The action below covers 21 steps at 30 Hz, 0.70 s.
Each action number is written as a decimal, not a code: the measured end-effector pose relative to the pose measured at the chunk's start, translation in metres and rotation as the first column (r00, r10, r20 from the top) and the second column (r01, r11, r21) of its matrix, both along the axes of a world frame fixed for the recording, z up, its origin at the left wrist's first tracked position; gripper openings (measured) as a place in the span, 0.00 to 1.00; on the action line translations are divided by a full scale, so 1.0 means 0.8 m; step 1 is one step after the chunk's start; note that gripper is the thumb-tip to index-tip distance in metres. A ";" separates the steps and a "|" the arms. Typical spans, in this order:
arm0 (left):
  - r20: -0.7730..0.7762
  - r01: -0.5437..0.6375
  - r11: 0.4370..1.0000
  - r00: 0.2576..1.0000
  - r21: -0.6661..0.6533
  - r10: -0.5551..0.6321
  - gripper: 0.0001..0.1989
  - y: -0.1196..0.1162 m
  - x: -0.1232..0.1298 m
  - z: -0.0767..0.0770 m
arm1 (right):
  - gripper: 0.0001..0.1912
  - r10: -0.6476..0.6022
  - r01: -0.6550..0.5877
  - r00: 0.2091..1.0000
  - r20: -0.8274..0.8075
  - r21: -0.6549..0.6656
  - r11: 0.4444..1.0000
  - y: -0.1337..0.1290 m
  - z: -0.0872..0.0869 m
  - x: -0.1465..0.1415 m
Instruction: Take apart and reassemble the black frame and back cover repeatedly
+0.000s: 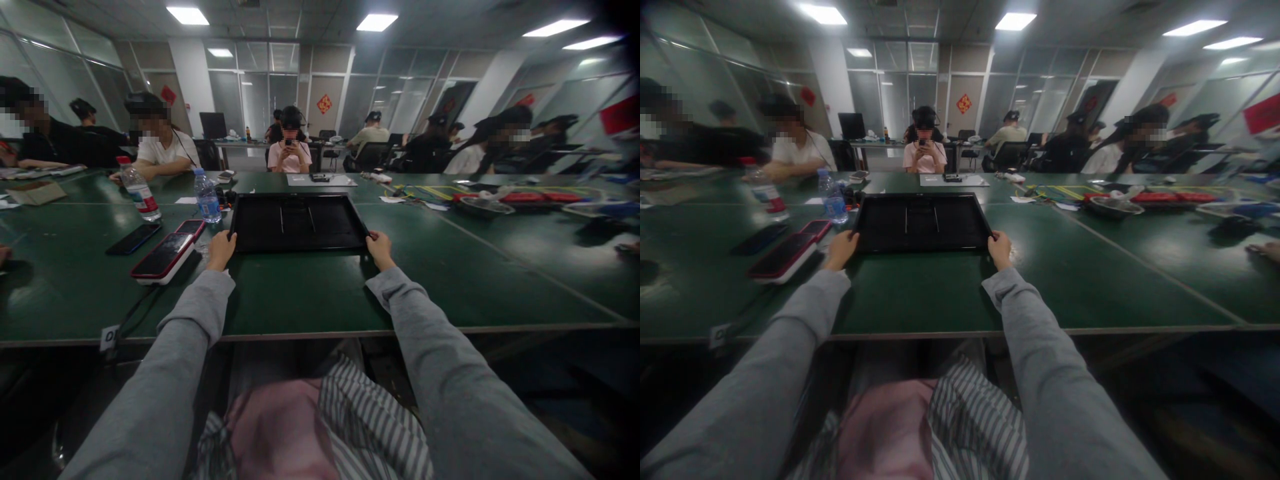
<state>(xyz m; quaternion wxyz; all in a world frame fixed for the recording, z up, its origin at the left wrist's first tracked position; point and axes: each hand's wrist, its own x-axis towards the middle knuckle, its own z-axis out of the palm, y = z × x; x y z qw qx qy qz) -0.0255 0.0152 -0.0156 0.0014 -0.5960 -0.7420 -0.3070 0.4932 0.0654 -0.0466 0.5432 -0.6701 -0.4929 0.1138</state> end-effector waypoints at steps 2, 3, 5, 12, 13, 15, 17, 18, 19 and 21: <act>0.015 -0.003 1.000 1.000 -0.004 0.003 0.23 0.001 0.000 0.000 | 0.19 0.005 -0.005 1.000 0.004 -0.005 1.000 0.000 0.001 0.000; 0.024 -0.002 1.000 1.000 -0.006 0.002 0.23 0.002 0.000 0.000 | 0.19 0.010 -0.010 1.000 0.005 -0.006 1.000 0.000 0.002 0.000; 0.044 0.000 1.000 0.999 -0.010 0.001 0.23 0.004 -0.001 -0.001 | 0.19 0.018 -0.017 1.000 0.004 -0.009 1.000 0.000 0.002 0.000; 0.140 0.001 1.000 0.990 -0.020 0.002 0.23 0.010 -0.005 0.000 | 0.19 0.033 -0.033 0.999 -0.007 -0.028 0.999 -0.001 0.004 -0.001; 0.152 -0.001 1.000 0.988 -0.021 0.004 0.22 0.010 -0.005 0.000 | 0.19 0.036 -0.036 0.999 -0.009 -0.025 0.999 -0.002 0.005 -0.002; 0.175 -0.003 1.000 0.984 -0.024 0.007 0.22 0.010 -0.005 0.001 | 0.18 0.038 -0.038 0.999 -0.009 -0.023 0.999 -0.003 0.007 -0.003; 0.192 -0.001 1.000 0.981 -0.022 0.005 0.22 0.011 -0.005 0.001 | 0.18 0.034 -0.034 0.999 -0.012 -0.021 0.999 -0.004 0.008 -0.004; 0.198 0.002 1.000 0.980 -0.019 0.002 0.22 0.012 -0.006 0.001 | 0.18 0.030 -0.030 0.999 -0.015 -0.023 0.999 -0.005 0.008 -0.004; 0.202 0.003 1.000 0.979 -0.016 0.000 0.22 0.012 -0.006 0.000 | 0.18 0.027 -0.028 0.999 -0.017 -0.024 0.999 -0.005 0.008 -0.004; 0.207 0.002 1.000 0.978 -0.010 0.000 0.23 0.014 -0.007 -0.002 | 0.18 0.028 -0.028 0.999 -0.019 -0.026 0.999 -0.004 0.006 -0.003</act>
